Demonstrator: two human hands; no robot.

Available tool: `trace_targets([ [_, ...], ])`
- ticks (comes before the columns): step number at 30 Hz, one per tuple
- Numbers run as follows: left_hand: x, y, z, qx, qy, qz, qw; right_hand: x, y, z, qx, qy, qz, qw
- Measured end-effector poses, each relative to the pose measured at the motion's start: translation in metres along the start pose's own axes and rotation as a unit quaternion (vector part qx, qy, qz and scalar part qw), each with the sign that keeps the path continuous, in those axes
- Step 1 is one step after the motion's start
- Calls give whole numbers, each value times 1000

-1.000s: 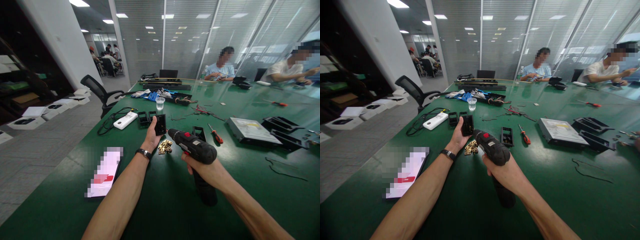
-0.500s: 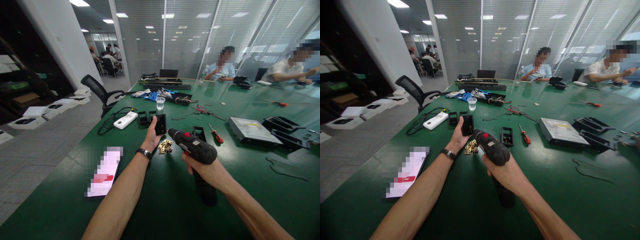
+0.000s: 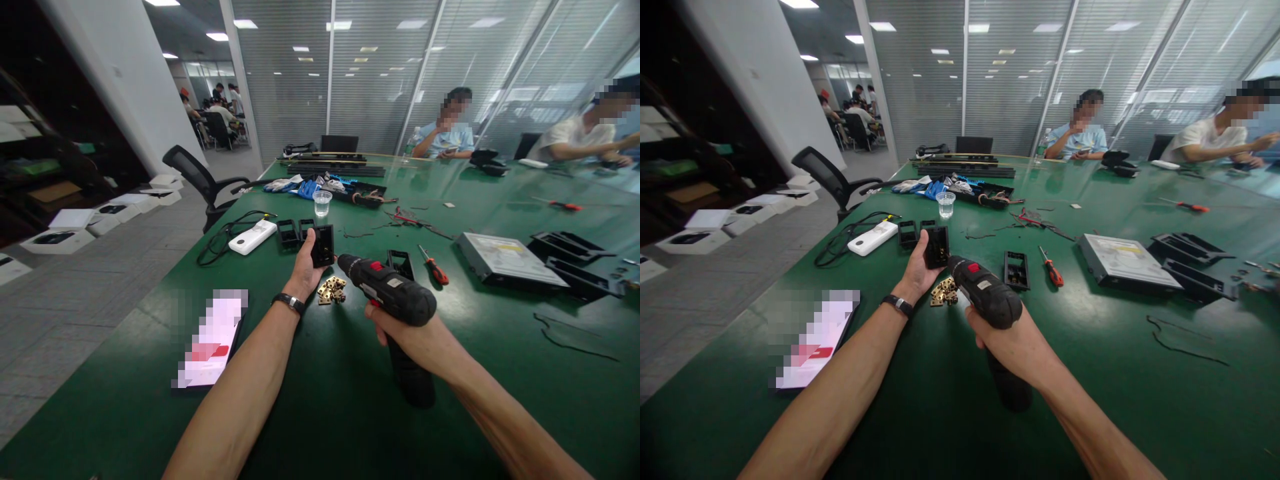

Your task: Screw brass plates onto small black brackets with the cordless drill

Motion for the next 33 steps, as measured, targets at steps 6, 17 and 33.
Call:
trace_targets([
  [6,2,1,-2,-8,15,-3,1000,-1,-2,0,3,-10,-16,1000],
  [17,0,2,0,0,9,-3,1000,-2,-2,0,-4,-16,-42,999],
  [33,2,0,-1,0,7,2,1000,-1,-2,0,6,-1,-1,1000],
])
Point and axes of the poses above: each hand's wrist, its own z-axis towards the middle knuckle, its own x-axis out of the palm, y = z × x, the point moved 6 cm from there along z, towards the middle knuckle, and after that the axes turned 6 degrees about -z, right-handed, at the moved point
